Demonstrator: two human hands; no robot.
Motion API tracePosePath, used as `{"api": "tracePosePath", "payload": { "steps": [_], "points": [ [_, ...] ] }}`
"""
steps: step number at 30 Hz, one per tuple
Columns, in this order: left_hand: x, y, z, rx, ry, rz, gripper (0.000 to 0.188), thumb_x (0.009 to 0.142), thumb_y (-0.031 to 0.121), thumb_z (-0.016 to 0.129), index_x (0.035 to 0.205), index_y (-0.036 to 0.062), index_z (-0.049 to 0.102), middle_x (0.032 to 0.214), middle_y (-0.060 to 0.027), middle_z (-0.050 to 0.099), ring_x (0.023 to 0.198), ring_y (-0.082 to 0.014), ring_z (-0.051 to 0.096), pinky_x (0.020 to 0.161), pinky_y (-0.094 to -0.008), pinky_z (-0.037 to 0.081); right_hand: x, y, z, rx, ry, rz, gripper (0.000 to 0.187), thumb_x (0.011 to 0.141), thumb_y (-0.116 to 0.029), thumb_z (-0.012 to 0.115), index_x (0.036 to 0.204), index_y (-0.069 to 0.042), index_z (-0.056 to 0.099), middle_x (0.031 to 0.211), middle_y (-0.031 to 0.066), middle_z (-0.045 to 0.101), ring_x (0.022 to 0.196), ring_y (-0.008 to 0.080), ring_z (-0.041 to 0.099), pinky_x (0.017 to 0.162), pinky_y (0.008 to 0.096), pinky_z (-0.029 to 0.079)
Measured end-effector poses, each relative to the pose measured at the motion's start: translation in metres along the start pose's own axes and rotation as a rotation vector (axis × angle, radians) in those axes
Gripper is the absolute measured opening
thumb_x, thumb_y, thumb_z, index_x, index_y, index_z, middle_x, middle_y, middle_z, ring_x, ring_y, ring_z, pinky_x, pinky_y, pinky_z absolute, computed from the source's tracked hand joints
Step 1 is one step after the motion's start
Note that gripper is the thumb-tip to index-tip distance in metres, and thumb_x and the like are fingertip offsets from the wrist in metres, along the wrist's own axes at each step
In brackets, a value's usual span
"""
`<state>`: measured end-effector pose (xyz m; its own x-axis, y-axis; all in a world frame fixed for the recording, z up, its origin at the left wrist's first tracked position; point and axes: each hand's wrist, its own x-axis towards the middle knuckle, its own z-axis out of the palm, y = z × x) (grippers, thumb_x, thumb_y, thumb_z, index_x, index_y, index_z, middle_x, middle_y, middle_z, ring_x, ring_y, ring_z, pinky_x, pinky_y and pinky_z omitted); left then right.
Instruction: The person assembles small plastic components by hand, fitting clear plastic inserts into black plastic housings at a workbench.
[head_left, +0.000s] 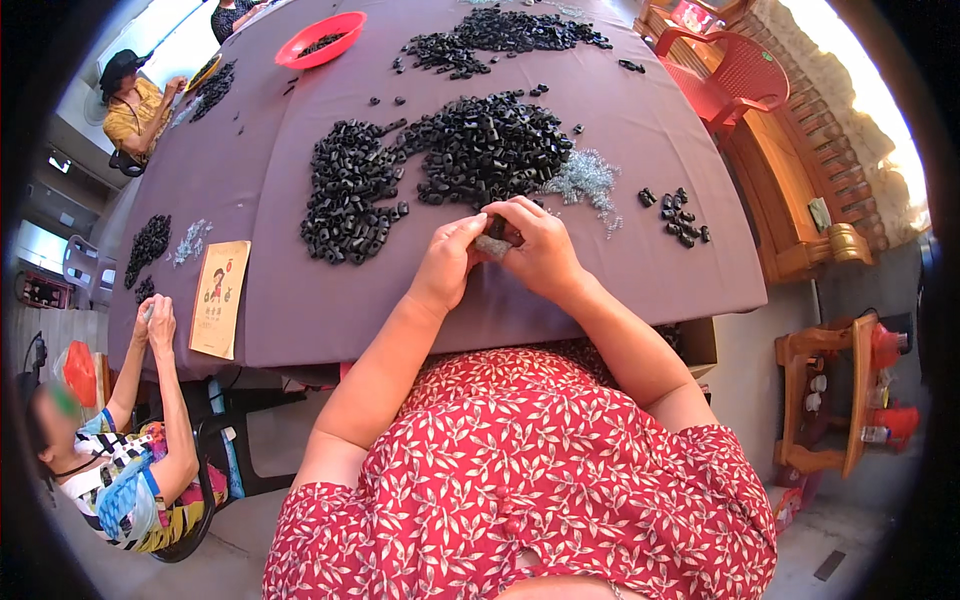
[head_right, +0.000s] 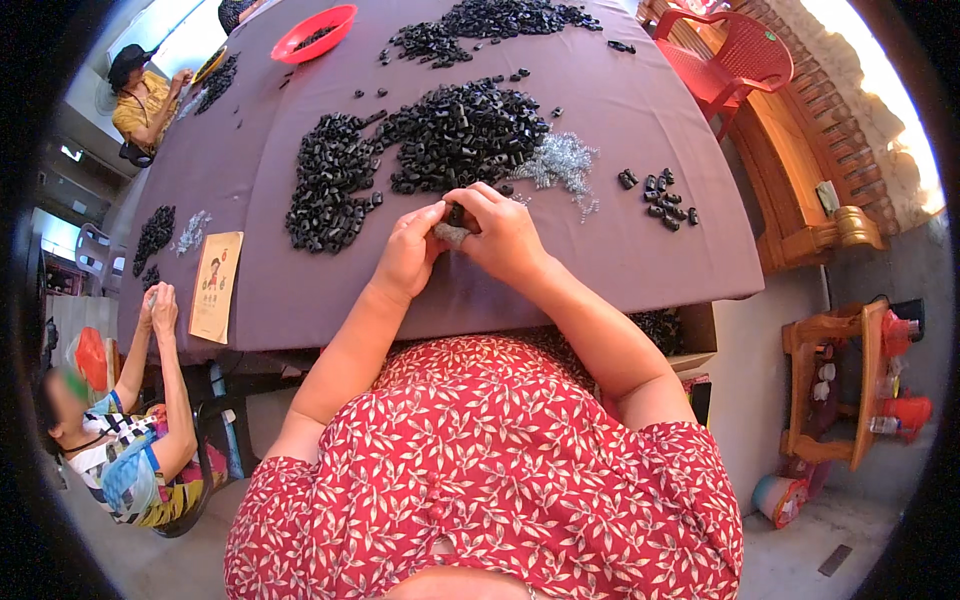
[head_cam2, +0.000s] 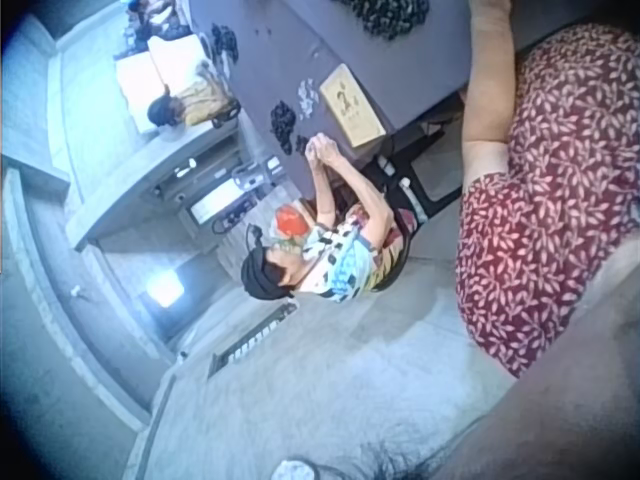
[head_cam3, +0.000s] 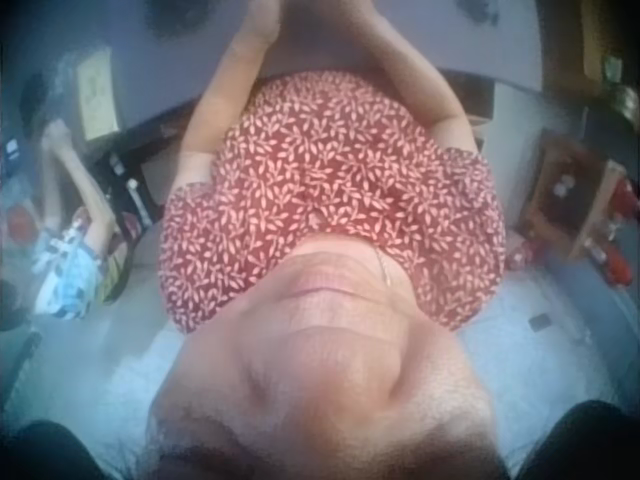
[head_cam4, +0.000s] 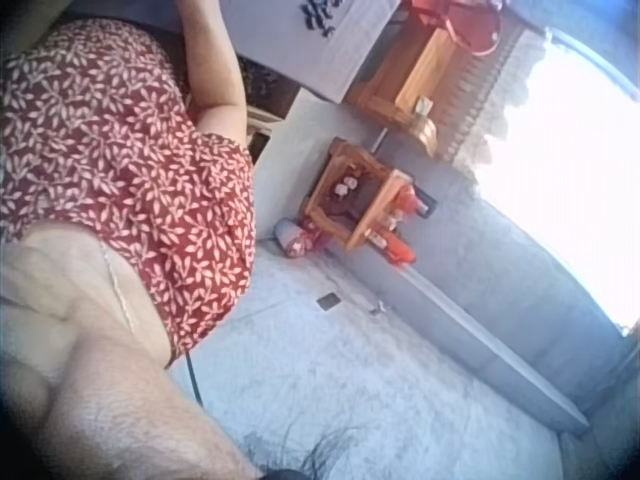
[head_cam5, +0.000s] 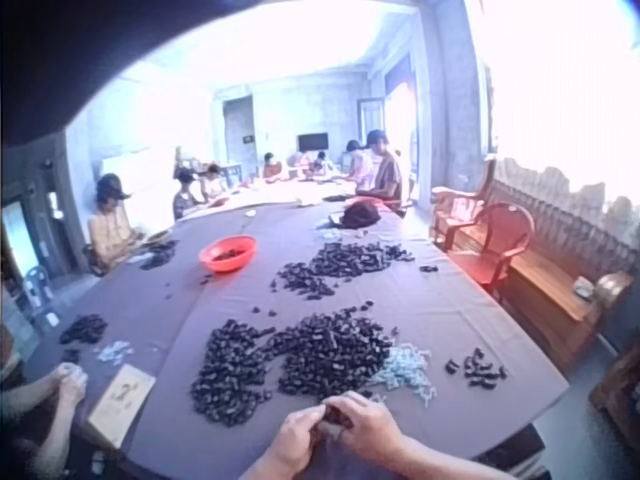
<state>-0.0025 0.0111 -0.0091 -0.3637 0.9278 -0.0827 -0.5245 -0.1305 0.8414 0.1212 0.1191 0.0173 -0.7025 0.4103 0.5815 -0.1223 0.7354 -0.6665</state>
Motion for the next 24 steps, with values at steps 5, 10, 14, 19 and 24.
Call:
{"api": "tracePosePath", "payload": {
  "steps": [5,10,14,19,24],
  "points": [
    [-0.001,0.004,0.002,-0.084,-0.038,-0.047,0.026,0.102,0.019,0.050,0.114,0.0005,0.064,0.106,-0.0074,0.068,0.093,-0.0154,0.065,0.080,-0.0322,0.054,0.001,-0.003,-0.005,-0.006,-0.032,0.036,0.037,0.075,-0.010,0.078,0.109,-0.004,0.065,0.086,0.0084,0.060,0.067,0.0200,0.064,0.062,0.0321,0.053],
    [-0.003,0.006,0.010,-0.034,-0.018,-0.032,0.024,0.101,0.018,0.052,0.109,0.0021,0.068,0.102,-0.0068,0.070,0.090,-0.0139,0.067,0.079,-0.0295,0.055,0.002,-0.004,-0.006,0.003,-0.068,0.049,0.038,0.074,-0.009,0.078,0.110,-0.005,0.065,0.086,0.0084,0.061,0.068,0.0206,0.064,0.062,0.0325,0.053],
    [-0.003,0.004,0.010,-0.032,-0.035,-0.007,0.023,0.100,0.016,0.053,0.109,-0.0001,0.067,0.101,-0.0083,0.070,0.089,-0.0152,0.068,0.078,-0.0294,0.055,0.002,-0.005,-0.005,0.024,-0.084,0.062,0.039,0.073,-0.008,0.078,0.110,-0.005,0.064,0.085,0.0081,0.059,0.068,0.0211,0.061,0.063,0.0330,0.052],
    [-0.003,0.003,0.007,-0.061,-0.075,0.004,0.024,0.101,0.016,0.052,0.109,-0.0009,0.067,0.101,-0.0093,0.070,0.088,-0.0162,0.068,0.077,-0.0292,0.056,0.001,-0.005,-0.005,0.046,-0.097,0.080,0.041,0.071,-0.003,0.075,0.111,-0.005,0.064,0.083,0.0077,0.058,0.066,0.0211,0.058,0.061,0.0334,0.050],
    [-0.001,0.002,0.003,-0.191,-0.158,-0.057,0.024,0.100,0.017,0.053,0.110,-0.0004,0.067,0.103,-0.0084,0.071,0.093,-0.0175,0.068,0.082,-0.0306,0.056,-0.002,0.000,-0.006,0.005,-0.092,0.025,0.042,0.070,-0.001,0.072,0.111,-0.004,0.064,0.084,0.0083,0.059,0.069,0.0217,0.059,0.063,0.0348,0.050]
  ]
}}
